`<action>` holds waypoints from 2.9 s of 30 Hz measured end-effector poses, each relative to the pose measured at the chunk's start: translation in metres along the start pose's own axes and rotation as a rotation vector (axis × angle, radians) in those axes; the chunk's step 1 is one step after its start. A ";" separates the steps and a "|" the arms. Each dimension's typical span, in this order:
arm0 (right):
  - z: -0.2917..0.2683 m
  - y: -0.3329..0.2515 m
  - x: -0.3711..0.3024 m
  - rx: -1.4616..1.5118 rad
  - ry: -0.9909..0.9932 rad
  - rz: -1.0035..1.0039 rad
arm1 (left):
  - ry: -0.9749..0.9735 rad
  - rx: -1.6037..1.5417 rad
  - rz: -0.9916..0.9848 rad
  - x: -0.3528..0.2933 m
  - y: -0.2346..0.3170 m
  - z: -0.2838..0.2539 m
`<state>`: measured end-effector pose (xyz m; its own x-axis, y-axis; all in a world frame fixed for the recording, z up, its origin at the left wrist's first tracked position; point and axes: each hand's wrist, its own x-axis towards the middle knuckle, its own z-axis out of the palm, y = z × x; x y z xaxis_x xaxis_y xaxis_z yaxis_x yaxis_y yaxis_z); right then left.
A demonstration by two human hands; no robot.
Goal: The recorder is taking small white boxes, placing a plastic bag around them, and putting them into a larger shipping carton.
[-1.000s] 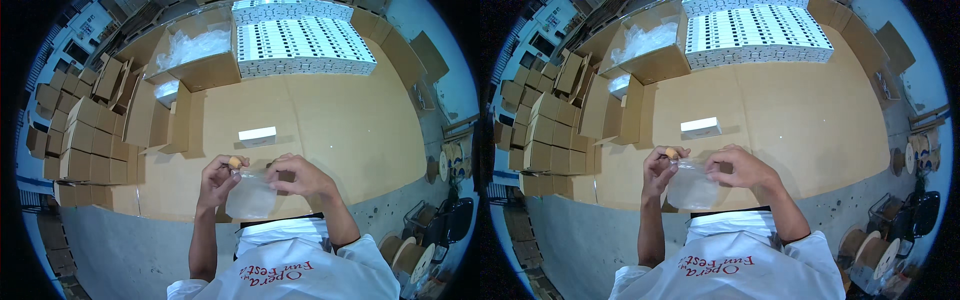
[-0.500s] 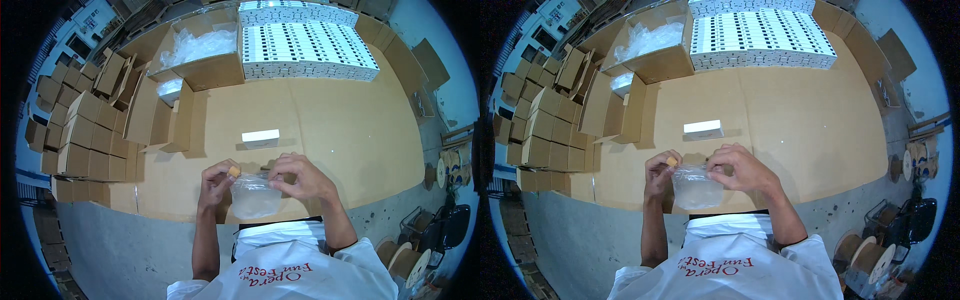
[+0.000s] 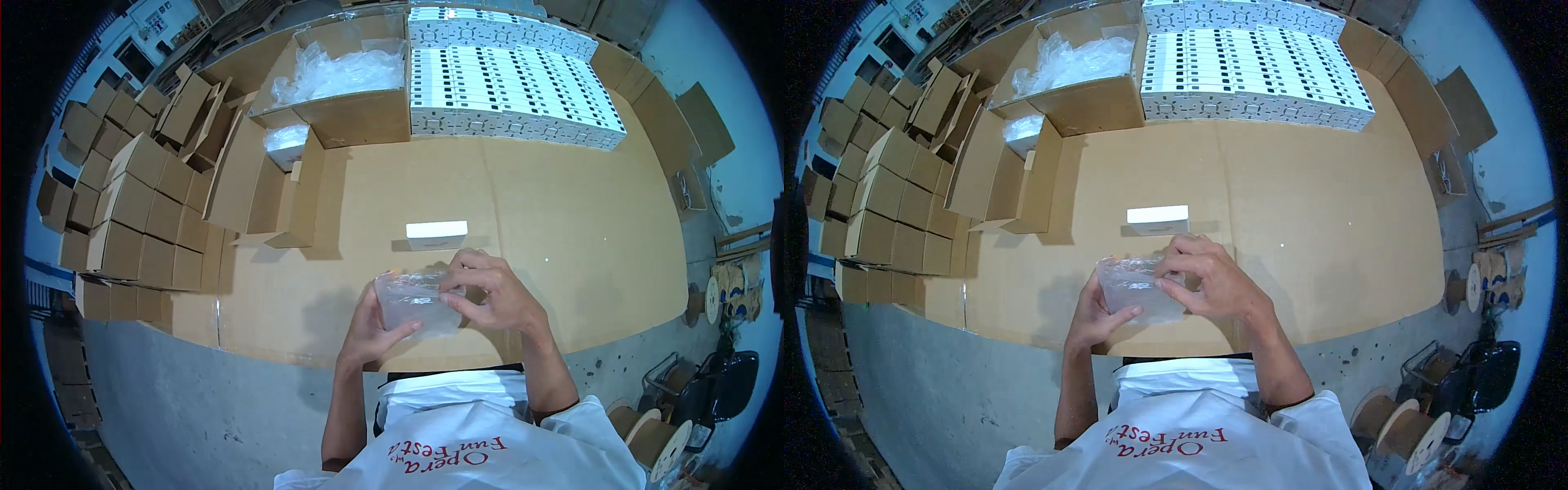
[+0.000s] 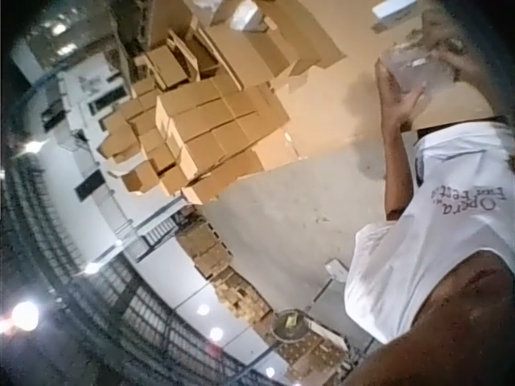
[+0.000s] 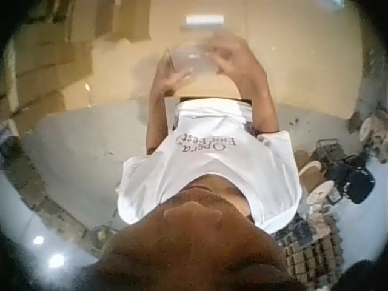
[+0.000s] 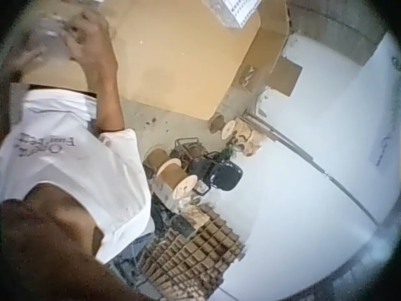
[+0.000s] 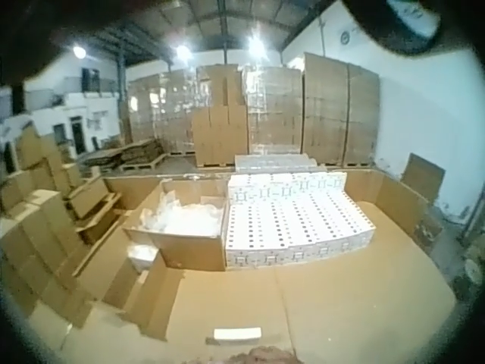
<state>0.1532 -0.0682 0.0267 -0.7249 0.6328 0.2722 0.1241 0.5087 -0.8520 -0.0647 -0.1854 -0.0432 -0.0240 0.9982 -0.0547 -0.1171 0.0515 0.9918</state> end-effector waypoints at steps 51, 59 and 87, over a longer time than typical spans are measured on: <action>0.017 0.052 0.012 0.704 0.476 0.108 | 0.027 0.073 -0.099 0.002 -0.002 -0.007; 0.011 0.057 0.008 0.663 0.458 0.087 | 0.025 0.090 -0.066 0.003 -0.002 -0.006; 0.012 0.047 0.007 0.449 0.276 0.153 | 0.096 0.059 0.015 0.006 0.005 0.001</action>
<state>0.1464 -0.0469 -0.0166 -0.5093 0.8403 0.1861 -0.1312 0.1380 -0.9817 -0.0639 -0.1795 -0.0383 -0.1203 0.9916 -0.0474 -0.0576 0.0407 0.9975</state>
